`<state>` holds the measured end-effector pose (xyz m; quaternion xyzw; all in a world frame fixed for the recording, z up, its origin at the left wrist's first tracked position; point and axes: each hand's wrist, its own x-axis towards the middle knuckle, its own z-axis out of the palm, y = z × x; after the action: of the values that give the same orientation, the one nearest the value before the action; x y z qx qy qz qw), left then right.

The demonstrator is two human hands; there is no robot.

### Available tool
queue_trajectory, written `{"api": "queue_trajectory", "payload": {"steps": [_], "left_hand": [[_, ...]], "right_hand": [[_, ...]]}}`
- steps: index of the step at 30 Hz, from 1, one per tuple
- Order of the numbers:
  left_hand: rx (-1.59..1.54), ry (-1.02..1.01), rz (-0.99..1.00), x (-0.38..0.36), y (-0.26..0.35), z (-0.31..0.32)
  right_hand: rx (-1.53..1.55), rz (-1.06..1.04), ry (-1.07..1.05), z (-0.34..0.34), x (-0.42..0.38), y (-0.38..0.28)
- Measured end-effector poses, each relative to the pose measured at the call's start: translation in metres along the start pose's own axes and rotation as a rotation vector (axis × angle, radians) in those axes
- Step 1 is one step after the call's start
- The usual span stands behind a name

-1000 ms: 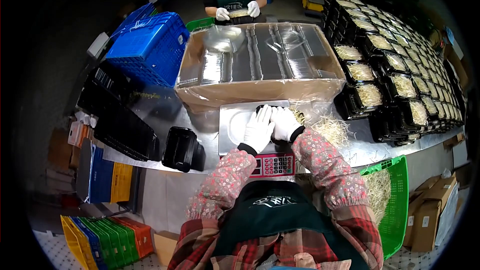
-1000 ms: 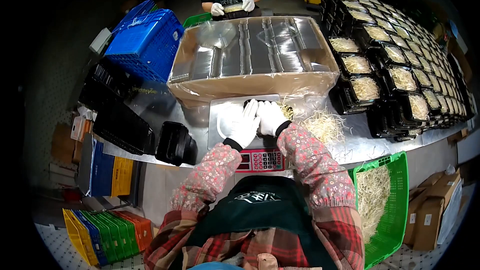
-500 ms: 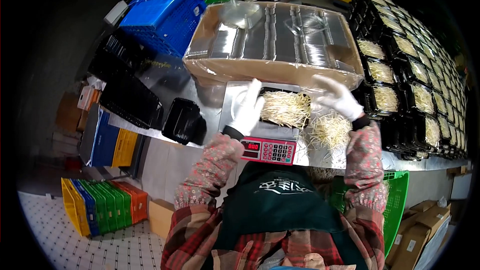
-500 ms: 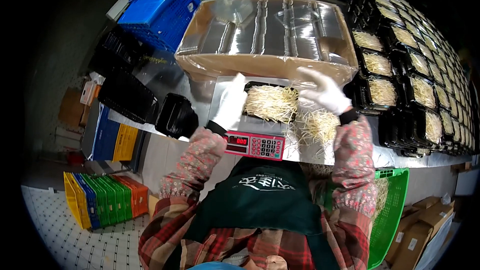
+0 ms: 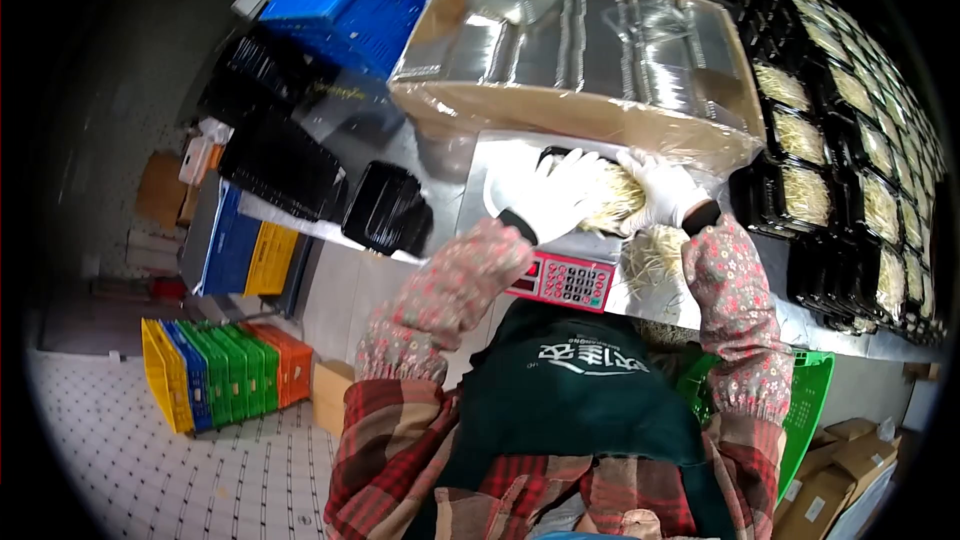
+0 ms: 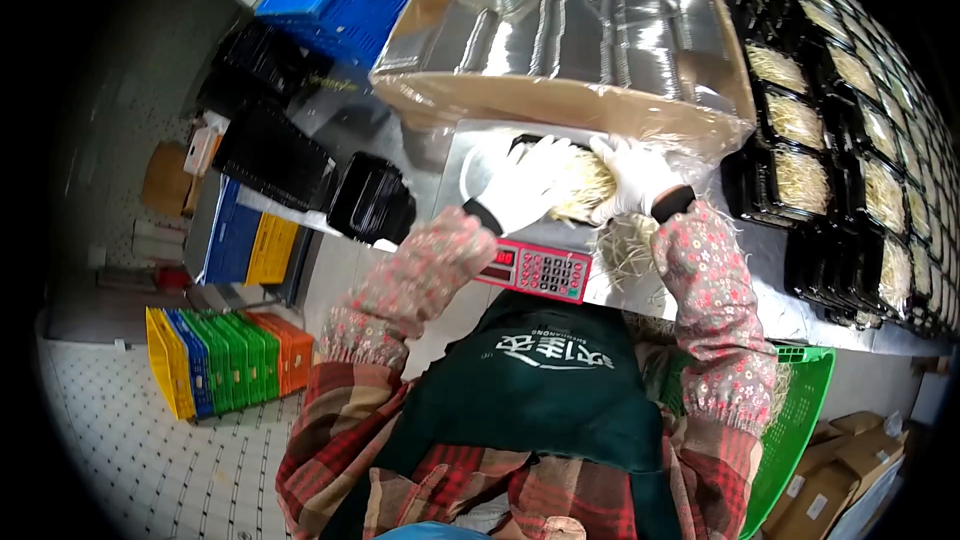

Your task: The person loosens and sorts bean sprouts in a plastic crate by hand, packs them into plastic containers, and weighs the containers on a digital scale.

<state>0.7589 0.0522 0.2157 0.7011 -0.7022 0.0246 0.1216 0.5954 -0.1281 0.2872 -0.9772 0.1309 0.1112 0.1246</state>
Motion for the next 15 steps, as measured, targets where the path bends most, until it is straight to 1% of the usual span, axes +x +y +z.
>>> {"api": "queue_trajectory", "payload": {"steps": [1, 2, 3, 4, 7, 8, 9, 11, 12, 13, 15], "left_hand": [[0.007, 0.017, 0.025, 0.0, -0.002, 0.001], [-0.047, 0.041, -0.008, 0.002, -0.003, 0.004], [-0.102, 0.068, -0.045, 0.004, -0.002, 0.007], [-0.144, 0.078, -0.066, 0.006, 0.002, 0.003], [-0.105, 0.139, -0.096, 0.003, 0.007, 0.014], [-0.083, 0.134, -0.137, 0.001, 0.01, 0.018], [-0.081, 0.117, -0.147, 0.001, 0.009, 0.02], [-0.031, 0.115, -0.139, 0.0, 0.009, 0.023], [-0.029, 0.119, -0.133, 0.0, 0.009, 0.024], [-0.053, 0.119, -0.147, -0.001, 0.009, 0.024], [-0.076, 0.12, -0.157, 0.0, 0.009, 0.022]], "right_hand": [[0.079, -0.048, 0.035, 0.015, -0.003, 0.023], [0.115, -0.039, 0.144, 0.022, -0.008, 0.027], [0.105, -0.09, 0.276, 0.029, -0.014, 0.03], [0.108, -0.035, 0.235, 0.025, -0.019, 0.023], [0.134, 0.092, 0.167, 0.026, -0.013, 0.007], [0.246, 0.115, 0.231, 0.03, -0.014, 0.008], [0.245, 0.124, 0.239, 0.032, -0.017, 0.011], [0.379, 0.097, 0.35, 0.029, -0.023, 0.019], [0.362, 0.085, 0.318, 0.025, -0.027, 0.027], [0.34, 0.138, 0.322, 0.006, -0.04, 0.023], [0.463, 0.111, 0.415, 0.001, -0.058, 0.042]]}}
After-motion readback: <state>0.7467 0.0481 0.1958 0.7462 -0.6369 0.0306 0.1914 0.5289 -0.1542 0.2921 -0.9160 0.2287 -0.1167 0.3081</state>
